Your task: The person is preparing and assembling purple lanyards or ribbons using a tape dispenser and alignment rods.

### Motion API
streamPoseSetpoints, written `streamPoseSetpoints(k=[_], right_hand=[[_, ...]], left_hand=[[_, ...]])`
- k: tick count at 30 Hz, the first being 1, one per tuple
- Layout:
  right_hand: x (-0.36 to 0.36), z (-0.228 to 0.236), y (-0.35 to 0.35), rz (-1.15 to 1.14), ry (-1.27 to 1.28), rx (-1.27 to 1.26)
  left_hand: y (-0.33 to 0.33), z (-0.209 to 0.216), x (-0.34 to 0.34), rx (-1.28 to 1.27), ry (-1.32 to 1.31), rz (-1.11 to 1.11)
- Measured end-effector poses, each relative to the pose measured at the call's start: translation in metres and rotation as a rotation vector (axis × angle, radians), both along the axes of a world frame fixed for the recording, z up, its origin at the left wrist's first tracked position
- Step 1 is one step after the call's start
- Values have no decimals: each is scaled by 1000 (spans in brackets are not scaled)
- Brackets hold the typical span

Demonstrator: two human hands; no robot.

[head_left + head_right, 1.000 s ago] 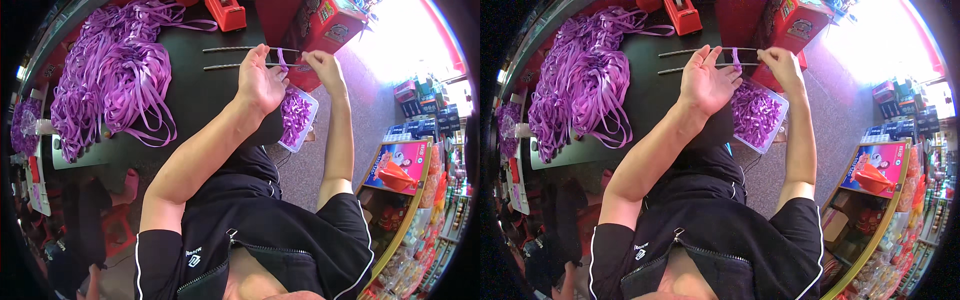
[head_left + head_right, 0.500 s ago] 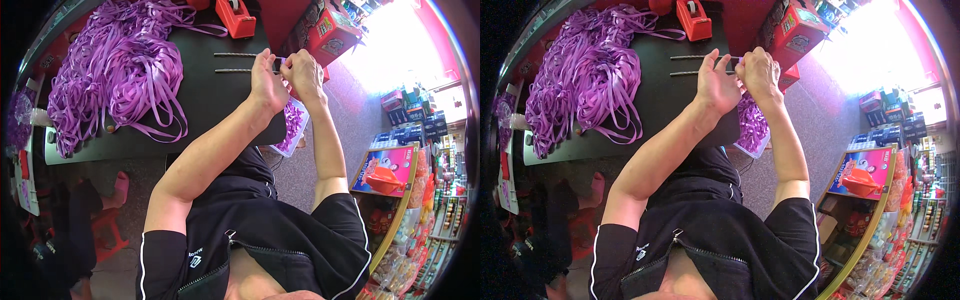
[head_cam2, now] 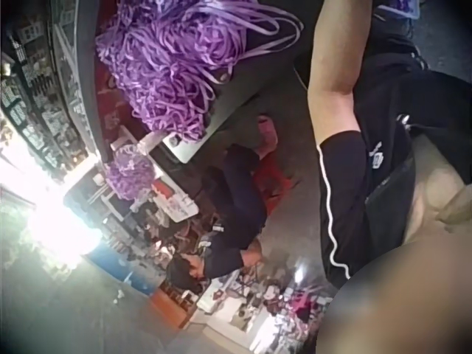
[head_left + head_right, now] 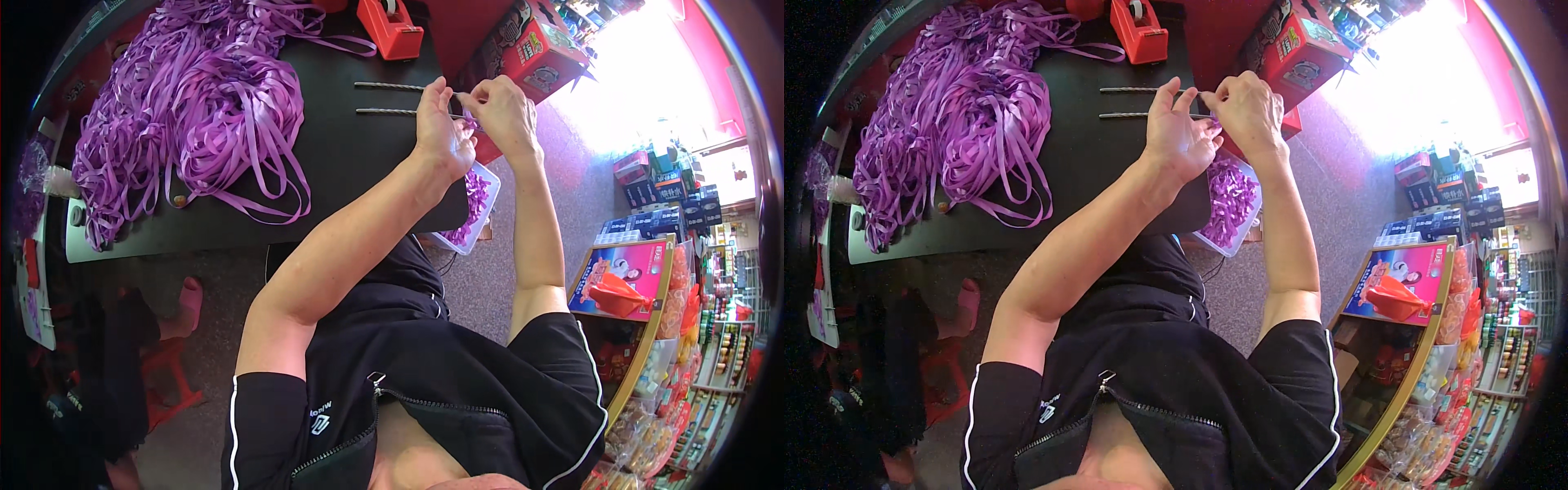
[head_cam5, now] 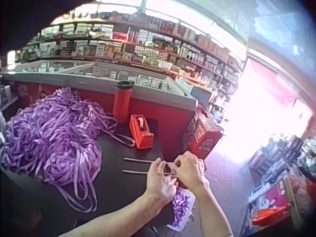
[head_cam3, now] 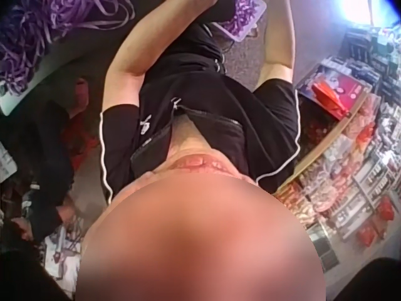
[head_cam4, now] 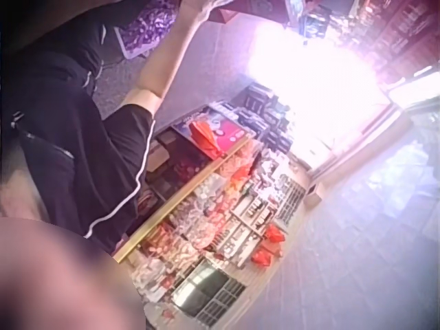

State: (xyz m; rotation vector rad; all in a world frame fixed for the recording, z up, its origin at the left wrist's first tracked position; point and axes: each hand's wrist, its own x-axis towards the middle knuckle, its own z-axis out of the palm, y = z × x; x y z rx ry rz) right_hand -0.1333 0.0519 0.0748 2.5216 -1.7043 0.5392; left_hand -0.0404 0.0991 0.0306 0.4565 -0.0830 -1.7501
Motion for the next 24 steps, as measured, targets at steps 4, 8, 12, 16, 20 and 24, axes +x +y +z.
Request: streamPoseSetpoints(k=[4, 8, 12, 16, 20, 24], right_hand=[[3, -9, 1, 0, 197, -74], [8, -16, 0, -3, 217, -105], [5, -15, -3, -20, 211, -43], [5, -7, -3, -49, 97, 24], [-10, -4, -14, -19, 24, -107], [-10, -5, -10, 41, -12, -42]], left_hand=[[-3, -5, -1, -45, 60, 17], [-3, -6, -1, -18, 89, 31], [-2, -2, -3, -13, 107, 42], [-4, -5, -2, -44, 68, 29], [-3, -3, -3, -54, 75, 9], [-2, -2, -3, -28, 71, 19]])
